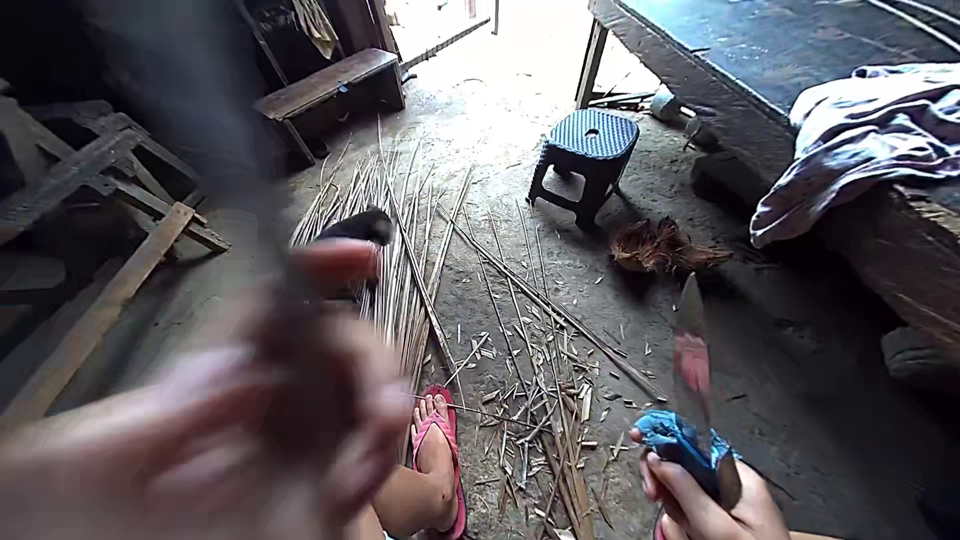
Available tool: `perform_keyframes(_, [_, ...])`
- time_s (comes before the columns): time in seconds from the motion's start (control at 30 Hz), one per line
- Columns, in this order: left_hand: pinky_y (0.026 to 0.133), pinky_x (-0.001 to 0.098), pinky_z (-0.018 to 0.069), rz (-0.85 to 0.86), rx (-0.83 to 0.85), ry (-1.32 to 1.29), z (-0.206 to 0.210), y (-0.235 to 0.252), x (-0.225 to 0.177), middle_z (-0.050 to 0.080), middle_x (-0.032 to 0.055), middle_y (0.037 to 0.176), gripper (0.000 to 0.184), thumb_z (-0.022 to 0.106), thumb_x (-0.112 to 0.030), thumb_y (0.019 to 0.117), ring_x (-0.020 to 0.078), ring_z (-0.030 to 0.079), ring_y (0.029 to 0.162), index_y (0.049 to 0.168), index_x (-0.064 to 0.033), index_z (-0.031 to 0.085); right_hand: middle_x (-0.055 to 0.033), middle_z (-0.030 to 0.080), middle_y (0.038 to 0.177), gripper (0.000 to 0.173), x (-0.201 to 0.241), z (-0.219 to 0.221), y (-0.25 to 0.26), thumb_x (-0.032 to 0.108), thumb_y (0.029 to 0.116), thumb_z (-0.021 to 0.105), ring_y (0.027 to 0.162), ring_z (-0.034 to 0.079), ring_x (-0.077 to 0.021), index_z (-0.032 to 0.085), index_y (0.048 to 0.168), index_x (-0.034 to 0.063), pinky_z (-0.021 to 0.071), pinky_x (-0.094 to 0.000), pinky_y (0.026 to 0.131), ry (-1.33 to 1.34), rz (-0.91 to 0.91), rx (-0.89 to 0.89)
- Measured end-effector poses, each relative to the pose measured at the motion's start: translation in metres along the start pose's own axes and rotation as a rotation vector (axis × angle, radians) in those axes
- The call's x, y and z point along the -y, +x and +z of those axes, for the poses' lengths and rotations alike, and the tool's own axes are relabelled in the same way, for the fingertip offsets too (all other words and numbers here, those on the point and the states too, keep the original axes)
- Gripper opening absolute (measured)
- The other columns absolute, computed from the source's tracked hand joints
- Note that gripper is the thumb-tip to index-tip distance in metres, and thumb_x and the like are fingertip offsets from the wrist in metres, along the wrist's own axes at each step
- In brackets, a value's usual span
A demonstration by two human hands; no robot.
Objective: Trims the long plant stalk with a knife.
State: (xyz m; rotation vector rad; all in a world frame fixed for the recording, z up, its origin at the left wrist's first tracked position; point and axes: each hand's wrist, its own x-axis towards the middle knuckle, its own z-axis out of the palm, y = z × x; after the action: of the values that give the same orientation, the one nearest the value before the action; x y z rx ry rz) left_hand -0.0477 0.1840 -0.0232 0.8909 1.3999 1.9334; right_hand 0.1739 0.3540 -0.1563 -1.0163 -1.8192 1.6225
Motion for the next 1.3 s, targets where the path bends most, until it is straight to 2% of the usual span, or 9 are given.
perform_keyframes(0.1, [0.049, 0.0091, 0.0416, -0.281, 0.072, -0.089, 0.037, 0.031, 0.056, 0.061, -0.0127, 0.073, 0.041, 0.023, -0.013, 0.1018, -0.0069, 0.051, 0.055, 0.121, -0.0061, 0.058, 0.0129, 0.060, 0.069, 0.018, 0.000, 0.001, 0.004, 0.002, 0.0930, 0.052, 0.055, 0.048, 0.0110, 0.064, 0.102, -0.0070, 0.0424, -0.0110, 0.054, -0.055, -0.048, 0.050])
perform_keyframes(0.2, [0.051, 0.0100, 0.0424, -0.413, 0.094, -0.010, 0.058, 0.021, 0.071, 0.054, -0.0131, 0.070, 0.027, 0.029, -0.003, 0.1038, -0.0070, 0.049, 0.054, 0.124, -0.0023, 0.047, 0.0121, 0.061, 0.070, 0.018, 0.004, 0.002, 0.008, 0.002, 0.0930, 0.052, 0.055, 0.048, 0.0108, 0.064, 0.102, -0.0068, 0.0424, -0.0110, 0.053, -0.057, -0.109, 0.047])
perform_keyframes(0.37, [0.055, 0.0127, 0.0427, -0.279, 0.181, 0.235, 0.061, 0.011, 0.084, 0.055, -0.0081, 0.078, 0.014, 0.045, -0.005, 0.0998, -0.0054, 0.050, 0.060, 0.107, -0.0012, 0.057, 0.0044, 0.062, 0.067, 0.018, 0.013, 0.011, 0.017, 0.005, 0.0920, 0.055, 0.055, 0.049, 0.0077, 0.066, 0.092, -0.0085, 0.0421, -0.0126, 0.054, -0.123, -0.230, 0.117])
perform_keyframes(0.47, [0.056, 0.0137, 0.0459, -0.127, 0.230, 0.341, 0.061, 0.014, 0.093, 0.062, 0.0008, 0.080, 0.024, 0.048, -0.005, 0.1009, -0.0030, 0.053, 0.061, 0.112, 0.0086, 0.065, 0.0050, 0.061, 0.066, 0.017, 0.025, 0.019, 0.024, 0.009, 0.0934, 0.057, 0.056, 0.050, 0.0071, 0.065, 0.083, -0.0017, 0.0426, -0.0135, 0.055, -0.117, -0.264, 0.154])
perform_keyframes(0.63, [0.053, 0.0172, 0.0514, -0.126, 0.240, 0.327, 0.067, 0.021, 0.103, 0.067, 0.0012, 0.077, 0.036, 0.037, -0.004, 0.1069, -0.0005, 0.058, 0.055, 0.135, 0.0119, 0.052, 0.0180, 0.063, 0.075, 0.024, 0.044, 0.029, 0.041, 0.024, 0.0926, 0.071, 0.052, 0.048, 0.0103, 0.064, 0.110, 0.0085, 0.0419, -0.0103, 0.047, 0.243, -0.237, -0.023])
perform_keyframes(0.83, [0.056, 0.0207, 0.0543, -0.122, 0.194, 0.423, 0.084, 0.024, 0.113, 0.067, 0.0049, 0.082, 0.025, 0.053, -0.003, 0.1008, 0.0044, 0.063, 0.061, 0.123, 0.0075, 0.056, 0.0118, 0.063, 0.065, 0.022, 0.054, 0.022, 0.053, 0.000, 0.0813, 0.072, 0.046, 0.048, 0.0046, 0.061, 0.094, 0.0143, 0.0420, -0.0126, 0.045, 0.330, -0.019, -0.066])
perform_keyframes(1.03, [0.056, 0.0317, 0.0584, -0.036, 0.230, 0.778, 0.088, 0.031, 0.115, 0.069, 0.0128, 0.083, 0.033, 0.046, -0.001, 0.1015, 0.0161, 0.067, 0.058, 0.131, 0.0119, 0.053, 0.0029, 0.065, 0.065, 0.022, 0.060, 0.024, 0.067, -0.013, 0.0834, 0.062, 0.042, 0.044, 0.0034, 0.060, 0.097, 0.0047, 0.0366, -0.0111, 0.040, 0.521, 0.173, -0.030])
perform_keyframes(1.17, [0.067, 0.0399, 0.0572, -0.121, 0.327, 0.951, 0.095, 0.033, 0.111, 0.068, 0.0244, 0.102, 0.047, 0.052, 0.002, 0.0922, 0.0282, 0.069, 0.073, 0.137, 0.0157, 0.049, 0.0027, 0.066, 0.064, 0.024, 0.056, 0.027, 0.071, -0.015, 0.0800, 0.065, 0.041, 0.044, 0.0026, 0.060, 0.091, 0.0053, 0.0354, -0.0122, 0.039, 0.454, 0.196, -0.096])
perform_keyframes(1.3, [0.050, 0.0231, 0.0434, -0.284, 0.262, 0.607, 0.084, 0.046, 0.116, 0.054, 0.0031, 0.069, 0.022, 0.048, -0.005, 0.0993, 0.0070, 0.049, 0.052, 0.114, 0.0057, 0.060, 0.0094, 0.058, 0.061, 0.016, 0.053, 0.024, 0.075, -0.006, 0.0909, 0.055, 0.041, 0.041, 0.0053, 0.061, 0.098, 0.0067, 0.0355, -0.0107, 0.040, 0.448, 0.141, -0.087])
